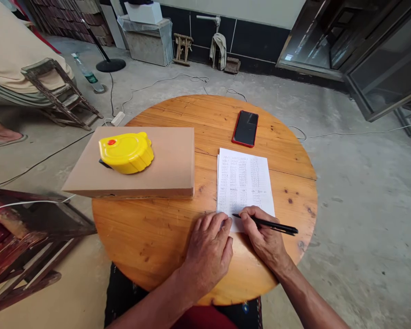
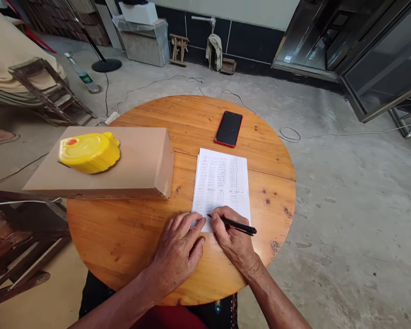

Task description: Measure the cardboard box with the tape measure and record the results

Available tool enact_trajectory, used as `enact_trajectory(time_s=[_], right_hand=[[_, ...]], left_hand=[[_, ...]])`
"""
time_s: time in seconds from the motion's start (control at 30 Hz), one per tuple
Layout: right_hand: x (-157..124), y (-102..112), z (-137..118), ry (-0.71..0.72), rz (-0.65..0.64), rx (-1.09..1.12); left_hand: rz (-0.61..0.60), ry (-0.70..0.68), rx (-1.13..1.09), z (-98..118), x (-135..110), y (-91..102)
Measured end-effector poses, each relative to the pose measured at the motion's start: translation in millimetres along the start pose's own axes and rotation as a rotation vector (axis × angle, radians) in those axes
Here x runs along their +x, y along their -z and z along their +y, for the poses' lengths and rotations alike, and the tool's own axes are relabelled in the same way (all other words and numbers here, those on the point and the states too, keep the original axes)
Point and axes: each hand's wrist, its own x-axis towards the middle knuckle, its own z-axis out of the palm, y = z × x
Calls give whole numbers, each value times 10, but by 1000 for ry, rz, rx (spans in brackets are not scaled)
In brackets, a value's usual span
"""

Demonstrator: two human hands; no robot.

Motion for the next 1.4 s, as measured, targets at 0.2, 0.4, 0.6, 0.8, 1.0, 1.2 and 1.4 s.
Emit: enact_trajectory(time_s=[0.2, 0.4, 0.6, 0.8, 1.0, 1.2, 1.4], right_hand=[[13, -8, -43, 3, 3, -25], [8, 14, -49, 6, -27, -27], [9, 17, -40, -26, -7, 0], [11, -4, -41, 11, -18, -43], [-17, 18, -31, -43, 36, 6], [-22, 6, -14, -60, 48, 5], [3, 4, -33, -27, 41, 6]], left_hand=[[-1, 5, -7, 2, 0, 3], [13, -2, -12, -4, 4, -4], [11, 0, -5, -16, 10, -12], [11, -1, -7, -12, -3, -16], [-6, 2, -3, -4, 2, 2], [-10, 0, 16, -8, 8, -3], [-1, -4, 21, -10, 10, -8]])
